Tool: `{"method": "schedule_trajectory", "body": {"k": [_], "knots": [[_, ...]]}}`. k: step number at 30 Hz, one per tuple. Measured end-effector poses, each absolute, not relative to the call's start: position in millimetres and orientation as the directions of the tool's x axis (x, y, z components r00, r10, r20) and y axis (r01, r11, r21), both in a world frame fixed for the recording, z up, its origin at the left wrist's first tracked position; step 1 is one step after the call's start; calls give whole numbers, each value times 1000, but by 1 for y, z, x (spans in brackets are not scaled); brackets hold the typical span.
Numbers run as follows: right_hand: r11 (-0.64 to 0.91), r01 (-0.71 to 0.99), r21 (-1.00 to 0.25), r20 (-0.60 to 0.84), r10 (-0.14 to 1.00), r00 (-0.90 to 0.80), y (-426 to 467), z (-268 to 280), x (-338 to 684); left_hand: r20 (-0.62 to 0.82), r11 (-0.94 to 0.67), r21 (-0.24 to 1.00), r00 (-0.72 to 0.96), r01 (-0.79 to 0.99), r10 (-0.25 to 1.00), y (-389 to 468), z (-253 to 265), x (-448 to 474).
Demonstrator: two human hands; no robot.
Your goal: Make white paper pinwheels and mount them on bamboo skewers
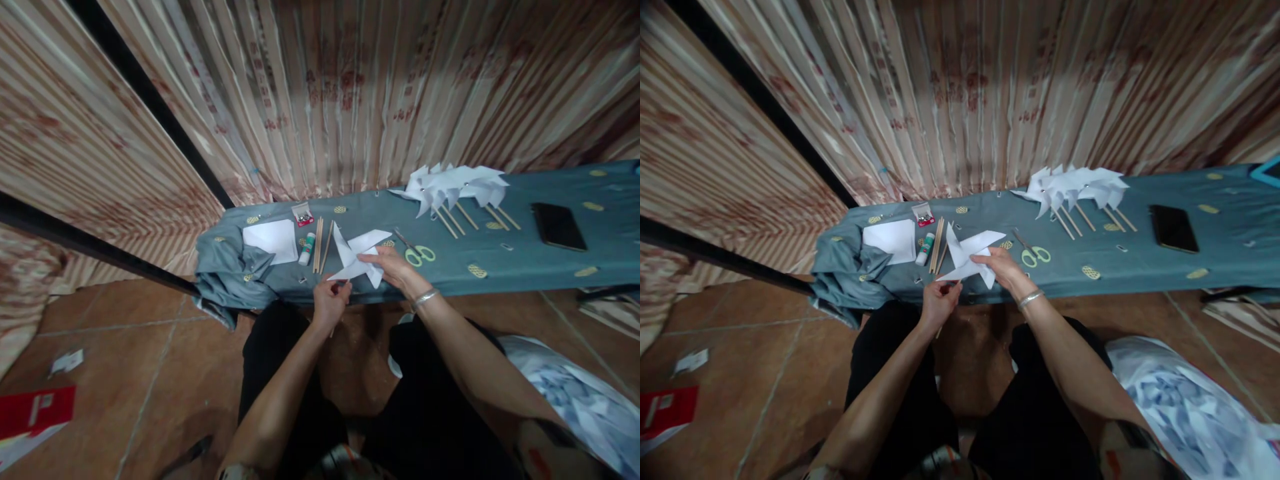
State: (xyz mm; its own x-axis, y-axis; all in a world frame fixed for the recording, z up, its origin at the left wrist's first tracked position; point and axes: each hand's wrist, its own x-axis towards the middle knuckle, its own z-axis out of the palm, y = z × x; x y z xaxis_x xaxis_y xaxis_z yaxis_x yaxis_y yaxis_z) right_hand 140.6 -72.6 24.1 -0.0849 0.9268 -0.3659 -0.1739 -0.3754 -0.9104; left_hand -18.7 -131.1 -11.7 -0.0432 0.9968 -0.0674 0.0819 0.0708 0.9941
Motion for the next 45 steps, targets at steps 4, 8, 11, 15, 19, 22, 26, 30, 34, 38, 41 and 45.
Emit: {"method": "schedule_trajectory", "body": {"k": [4, 8, 11, 15, 19, 22, 26, 30, 34, 38, 41, 45], "knots": [[-369, -80, -926, -365, 929, -55, -68, 15, 142, -87, 88, 996, -42, 3, 995, -132, -23, -19], [-349, 53, -936, -351, 936, -34, -65, 8, 142, -87, 86, 996, -38, -16, 996, -134, -31, -20], [-311, 179, -933, -318, 948, -13, -64, 5, 140, -134, 133, 990, -37, -51, 990, -136, -34, -20], [-269, 388, -882, -299, 954, -17, -58, 8, 139, -184, 180, 980, -35, -89, 982, -138, -37, -21], [-230, 618, -751, -318, 947, -34, -46, 20, 141, -181, 180, 983, -23, -23, 983, -138, -40, -22], [-201, 750, -630, -342, 939, -37, -38, 28, 141, -137, 138, 988, -13, 68, 990, -137, -41, -24], [-159, 852, -499, -370, 928, -44, -31, 33, 138, -61, 55, 983, 32, 175, 998, -136, -40, -27], [-113, 897, -428, -385, 920, -68, -25, 34, 135, -185, 182, 982, 50, 55, 981, -140, -35, -26], [-89, 912, -400, -400, 912, -86, -24, 36, 134, -468, 476, 818, 106, -323, 877, -149, -27, -24], [-86, 911, -402, -406, 909, -93, -27, 39, 133, -550, 596, 628, 257, -501, 795, -158, -21, -28], [-86, 909, -407, -417, 903, -101, -28, 41, 132, -552, 618, 602, 295, -506, 780, -161, -21, -30], [-94, 909, -406, -441, 892, -104, -26, 39, 133, -550, 618, 601, 298, -507, 780, -161, -20, -30]]}}
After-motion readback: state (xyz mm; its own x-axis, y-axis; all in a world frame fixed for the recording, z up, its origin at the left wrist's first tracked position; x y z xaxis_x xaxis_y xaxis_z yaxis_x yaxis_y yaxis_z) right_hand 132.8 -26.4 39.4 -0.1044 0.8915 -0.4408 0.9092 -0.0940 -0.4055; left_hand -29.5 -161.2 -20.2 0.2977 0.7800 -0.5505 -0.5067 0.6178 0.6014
